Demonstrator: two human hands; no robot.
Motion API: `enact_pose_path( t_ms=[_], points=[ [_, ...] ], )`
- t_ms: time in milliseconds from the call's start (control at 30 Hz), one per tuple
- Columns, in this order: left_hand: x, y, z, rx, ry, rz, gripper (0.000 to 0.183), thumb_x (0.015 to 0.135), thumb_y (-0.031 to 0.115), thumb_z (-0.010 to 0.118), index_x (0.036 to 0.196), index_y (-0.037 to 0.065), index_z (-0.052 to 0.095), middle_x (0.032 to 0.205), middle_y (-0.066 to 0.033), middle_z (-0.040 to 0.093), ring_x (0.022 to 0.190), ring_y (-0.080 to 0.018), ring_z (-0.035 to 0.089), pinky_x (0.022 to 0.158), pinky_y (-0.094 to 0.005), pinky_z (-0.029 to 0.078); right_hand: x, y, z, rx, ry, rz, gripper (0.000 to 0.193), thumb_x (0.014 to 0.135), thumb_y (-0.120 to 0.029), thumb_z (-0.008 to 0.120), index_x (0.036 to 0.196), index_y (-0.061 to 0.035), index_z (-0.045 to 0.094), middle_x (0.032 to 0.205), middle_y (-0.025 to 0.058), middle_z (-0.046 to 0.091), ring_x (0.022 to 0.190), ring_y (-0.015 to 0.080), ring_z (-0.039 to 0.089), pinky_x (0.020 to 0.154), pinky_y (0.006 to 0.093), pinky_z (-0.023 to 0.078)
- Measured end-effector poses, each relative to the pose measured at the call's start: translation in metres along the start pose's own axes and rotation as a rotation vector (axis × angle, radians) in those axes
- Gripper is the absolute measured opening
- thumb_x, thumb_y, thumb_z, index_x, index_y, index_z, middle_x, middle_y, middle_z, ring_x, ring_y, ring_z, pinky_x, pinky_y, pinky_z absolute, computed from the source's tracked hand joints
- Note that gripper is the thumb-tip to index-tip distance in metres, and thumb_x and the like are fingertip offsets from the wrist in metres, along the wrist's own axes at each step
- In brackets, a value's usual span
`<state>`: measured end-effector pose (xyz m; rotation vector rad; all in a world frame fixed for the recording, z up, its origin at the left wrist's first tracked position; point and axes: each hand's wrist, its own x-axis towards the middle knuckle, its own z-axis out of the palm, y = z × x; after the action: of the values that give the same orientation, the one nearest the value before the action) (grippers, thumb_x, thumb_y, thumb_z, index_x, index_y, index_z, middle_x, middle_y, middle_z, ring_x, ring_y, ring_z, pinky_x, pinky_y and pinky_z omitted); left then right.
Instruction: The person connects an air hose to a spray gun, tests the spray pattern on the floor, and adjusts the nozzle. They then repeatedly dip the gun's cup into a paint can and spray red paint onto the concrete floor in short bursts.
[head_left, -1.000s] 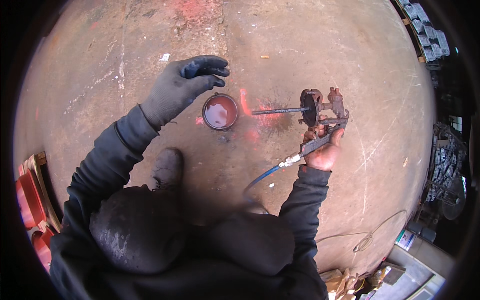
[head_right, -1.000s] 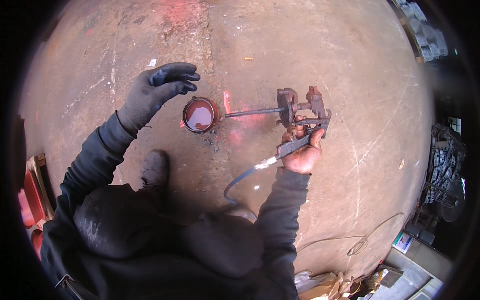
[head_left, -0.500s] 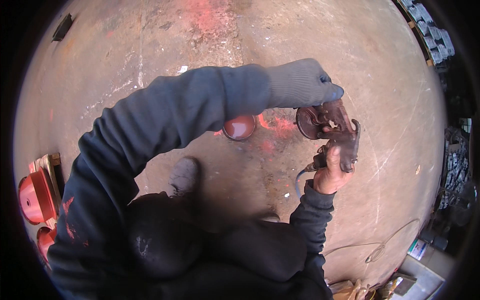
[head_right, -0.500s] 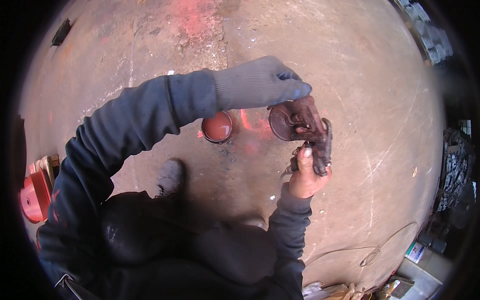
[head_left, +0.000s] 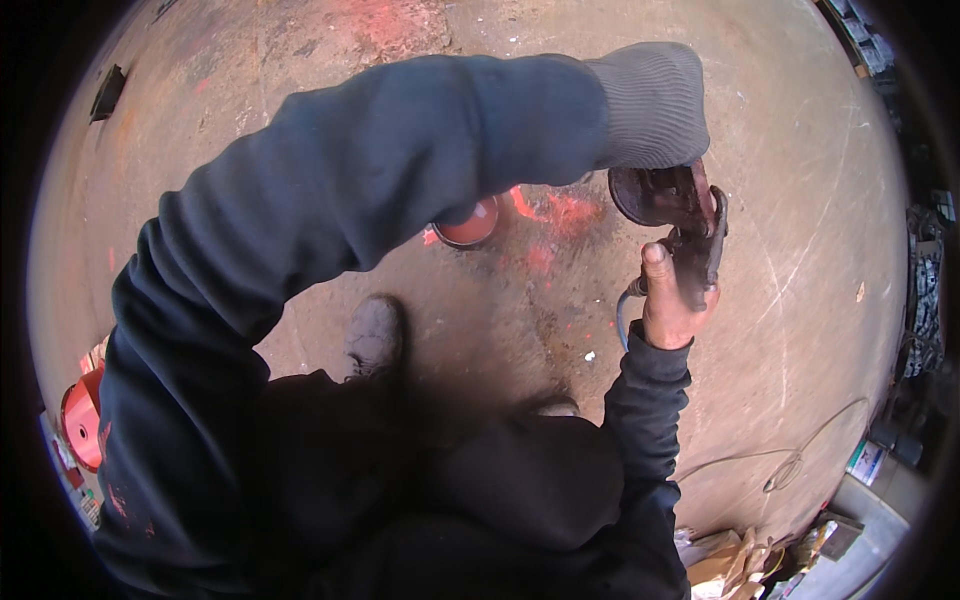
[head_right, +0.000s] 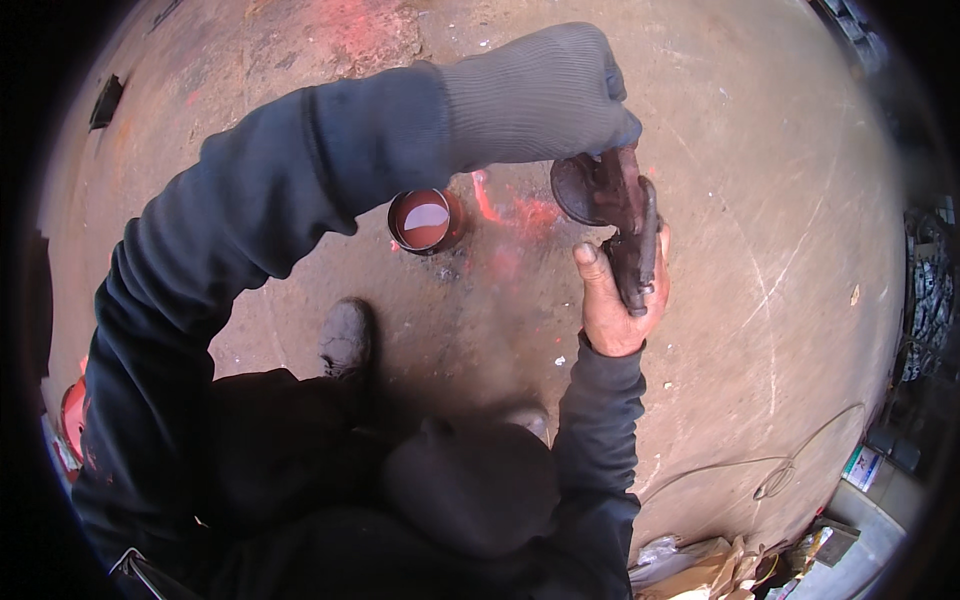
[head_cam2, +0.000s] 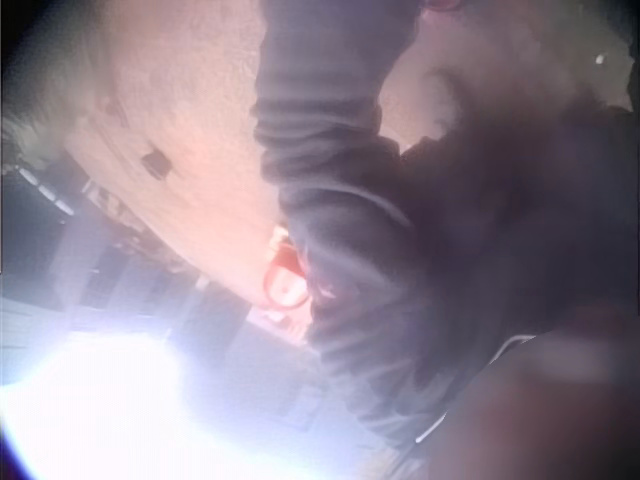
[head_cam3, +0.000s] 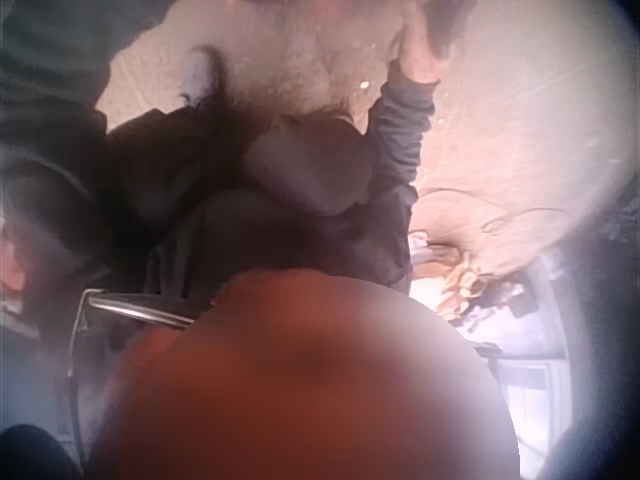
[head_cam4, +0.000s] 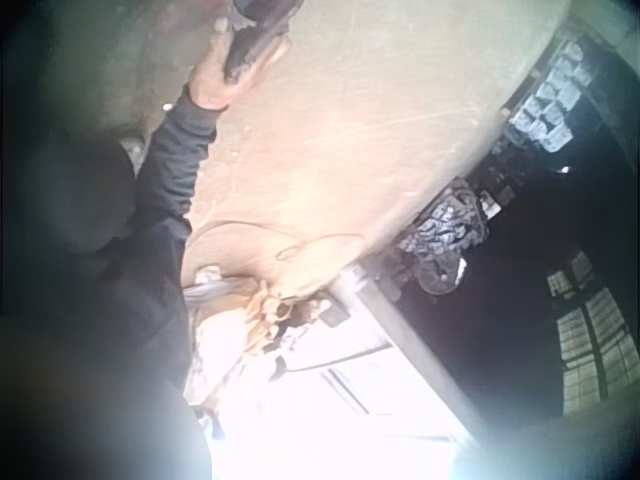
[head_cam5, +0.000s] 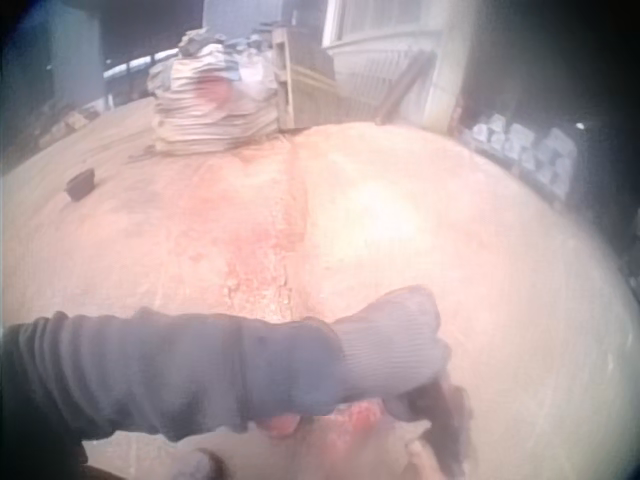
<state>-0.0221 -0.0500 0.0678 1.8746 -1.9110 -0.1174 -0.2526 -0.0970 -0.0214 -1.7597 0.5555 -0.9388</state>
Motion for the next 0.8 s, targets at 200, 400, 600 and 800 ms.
enact_pose_path(
  t_ms=[200, 400, 600, 800],
  points=[
    [0.017, 0.018, 0.008, 0.329, -0.106, 0.037, 0.017, 0.082, 0.014, 0.077, 0.095, 0.006, 0.084, 0.088, -0.0161, 0.078, 0.085, -0.0332, 0.078, 0.076, -0.0428, 0.062, 0.0, -0.003, -0.006, 0.059, 0.061, 0.263, 0.07, 0.089, -0.012, 0.085, 0.153, -0.0031, 0.057, 0.117, 0.0042, 0.071, 0.092, 0.0103, 0.058, 0.08, 0.0268, 0.047],
    [0.03, 0.024, 0.013, 0.392, -0.144, 0.065, 0.021, 0.081, 0.017, 0.081, 0.1, 0.009, 0.085, 0.09, -0.0132, 0.079, 0.087, -0.0341, 0.078, 0.081, -0.0416, 0.062, 0.003, 0.006, -0.009, 0.037, 0.114, 0.191, 0.045, 0.093, -0.025, 0.086, 0.127, -0.0012, 0.069, 0.099, 0.0037, 0.072, 0.085, 0.0138, 0.062, 0.077, 0.0312, 0.051],
    [0.035, 0.024, 0.022, 0.422, -0.142, 0.035, 0.025, 0.079, 0.02, 0.083, 0.102, 0.009, 0.085, 0.091, -0.0135, 0.08, 0.089, -0.0333, 0.079, 0.08, -0.0427, 0.062, 0.001, 0.015, -0.007, 0.014, 0.205, 0.217, 0.038, 0.093, -0.026, 0.086, 0.117, -0.0005, 0.072, 0.097, 0.0041, 0.072, 0.087, 0.0149, 0.062, 0.08, 0.032, 0.051],
    [0.04, 0.019, 0.028, 0.38, -0.104, -0.013, 0.025, 0.076, 0.029, 0.086, 0.093, 0.012, 0.085, 0.085, -0.0125, 0.078, 0.083, -0.0321, 0.078, 0.078, -0.0423, 0.062, 0.006, 0.02, -0.012, 0.084, 0.178, 0.16, 0.054, 0.092, -0.021, 0.086, 0.138, -0.0013, 0.066, 0.093, 0.0009, 0.068, 0.076, 0.0098, 0.058, 0.063, 0.0268, 0.047]
  ],
)
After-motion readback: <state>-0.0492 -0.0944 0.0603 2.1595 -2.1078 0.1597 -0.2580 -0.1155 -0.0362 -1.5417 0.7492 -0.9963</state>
